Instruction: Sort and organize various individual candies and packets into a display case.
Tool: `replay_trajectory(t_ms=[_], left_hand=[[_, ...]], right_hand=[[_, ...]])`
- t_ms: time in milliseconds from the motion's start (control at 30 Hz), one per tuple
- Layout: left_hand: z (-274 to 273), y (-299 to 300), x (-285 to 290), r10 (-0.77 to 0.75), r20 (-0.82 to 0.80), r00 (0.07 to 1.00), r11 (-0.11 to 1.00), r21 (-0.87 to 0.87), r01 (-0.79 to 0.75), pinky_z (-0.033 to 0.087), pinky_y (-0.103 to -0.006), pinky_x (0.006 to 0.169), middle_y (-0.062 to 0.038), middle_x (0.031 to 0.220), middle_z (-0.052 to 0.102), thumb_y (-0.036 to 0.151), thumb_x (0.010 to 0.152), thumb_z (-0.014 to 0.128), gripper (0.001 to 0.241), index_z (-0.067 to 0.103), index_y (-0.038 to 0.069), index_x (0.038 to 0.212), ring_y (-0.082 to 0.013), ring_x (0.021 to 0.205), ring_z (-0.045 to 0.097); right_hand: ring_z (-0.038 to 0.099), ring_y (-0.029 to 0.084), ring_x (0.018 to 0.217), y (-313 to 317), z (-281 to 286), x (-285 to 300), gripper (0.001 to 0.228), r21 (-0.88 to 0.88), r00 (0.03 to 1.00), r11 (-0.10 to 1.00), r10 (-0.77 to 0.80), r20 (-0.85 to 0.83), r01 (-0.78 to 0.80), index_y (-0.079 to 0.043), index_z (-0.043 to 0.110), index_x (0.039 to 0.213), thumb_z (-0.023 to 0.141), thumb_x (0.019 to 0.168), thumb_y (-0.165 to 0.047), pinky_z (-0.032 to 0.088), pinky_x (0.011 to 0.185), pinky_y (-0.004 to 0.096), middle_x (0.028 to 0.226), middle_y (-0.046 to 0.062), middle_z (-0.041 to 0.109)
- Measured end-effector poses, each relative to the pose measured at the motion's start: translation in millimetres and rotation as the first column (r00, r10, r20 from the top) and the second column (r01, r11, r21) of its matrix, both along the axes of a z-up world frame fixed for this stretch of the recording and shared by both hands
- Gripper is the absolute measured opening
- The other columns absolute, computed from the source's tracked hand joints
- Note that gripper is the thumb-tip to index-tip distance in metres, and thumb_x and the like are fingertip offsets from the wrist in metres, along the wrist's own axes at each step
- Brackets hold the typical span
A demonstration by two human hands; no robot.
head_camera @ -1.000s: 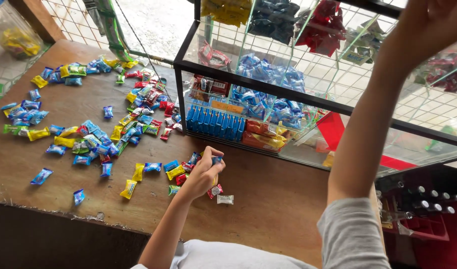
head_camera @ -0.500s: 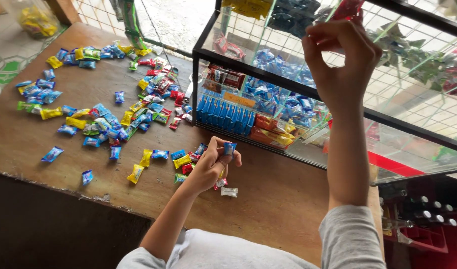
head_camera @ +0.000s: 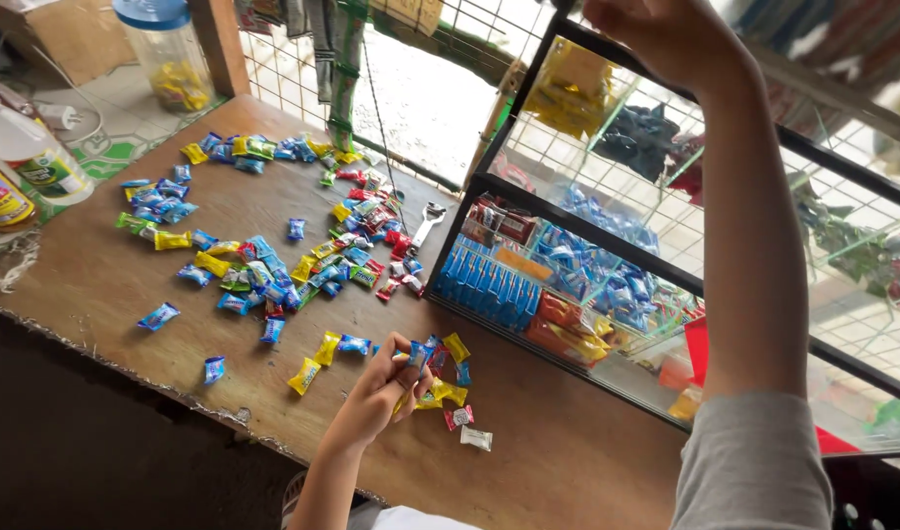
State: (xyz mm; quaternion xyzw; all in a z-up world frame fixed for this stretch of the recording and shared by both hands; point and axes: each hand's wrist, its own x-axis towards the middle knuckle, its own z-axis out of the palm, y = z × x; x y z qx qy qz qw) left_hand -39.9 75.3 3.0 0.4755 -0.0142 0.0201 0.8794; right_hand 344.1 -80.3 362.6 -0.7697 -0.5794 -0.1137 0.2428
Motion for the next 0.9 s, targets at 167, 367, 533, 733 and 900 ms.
replay_trajectory(t_ms=[167,367,533,733,900], left_hand=[[-15.5,4.9,-11.3,-0.041,-0.1,0.994,0.997,-0.076,0.033,0.023,-0.0213,0.038,-0.008,0.078,0.057,0.003,0.102,0.045,0.015,0.043,0.015,0.111,-0.0053,0.043,0.035],[-28.8,5.3,-1.8,-0.045,-0.093,0.995,0.996,-0.081,0.038,0.024,-0.0229,0.038,-0.007,0.078,0.054,0.002,0.103,0.046,0.013,0.044,0.012,0.109,-0.0061,0.044,0.035],[-7.8,-5.7,2.6,-0.095,-0.087,0.992,0.994,-0.07,0.089,0.026,-0.0227,0.04,-0.005,0.078,0.054,0.005,0.106,0.047,0.008,0.043,0.011,0.109,-0.006,0.046,0.037],[7.4,-14.0,11.4,-0.146,-0.089,0.985,0.989,-0.014,0.145,0.026,-0.0225,0.038,-0.004,0.076,0.054,0.007,0.106,0.049,0.005,0.045,0.009,0.108,-0.0054,0.044,0.037],[7.9,-19.8,15.4,-0.166,-0.099,0.981,0.986,-0.034,0.164,0.028,-0.0227,0.04,-0.005,0.077,0.055,0.008,0.106,0.05,0.005,0.046,0.009,0.11,-0.0058,0.045,0.04]], right_hand=[[0.053,0.037,0.138,46.7,-24.9,74.4,0.094,-0.22,0.882,0.854,-0.459,0.109,0.471,-0.017,0.052,0.154,0.031,0.094,-0.087,0.041,0.115,0.054,0.146,0.021,0.058],[0.014,0.038,0.155,53.8,-23.8,80.0,0.117,-0.437,0.752,0.687,-0.659,-0.036,0.581,-0.028,0.028,0.161,0.027,0.07,-0.101,0.016,0.121,0.06,0.167,0.02,0.02],[0.011,0.038,0.158,48.6,-16.5,53.4,0.12,-0.491,0.742,0.682,-0.662,-0.101,0.542,-0.032,0.026,0.163,0.024,0.065,-0.101,0.014,0.123,0.062,0.169,0.021,0.017],[0.011,0.04,0.157,47.6,-15.6,46.9,0.119,-0.475,0.725,0.68,-0.678,-0.119,0.558,-0.033,0.028,0.162,0.021,0.063,-0.1,0.016,0.121,0.064,0.168,0.022,0.016],[0.018,0.042,0.157,45.2,-11.7,39.8,0.115,-0.475,0.726,0.692,-0.672,-0.147,0.544,-0.028,0.037,0.16,0.02,0.069,-0.096,0.02,0.122,0.064,0.168,0.021,0.026]])
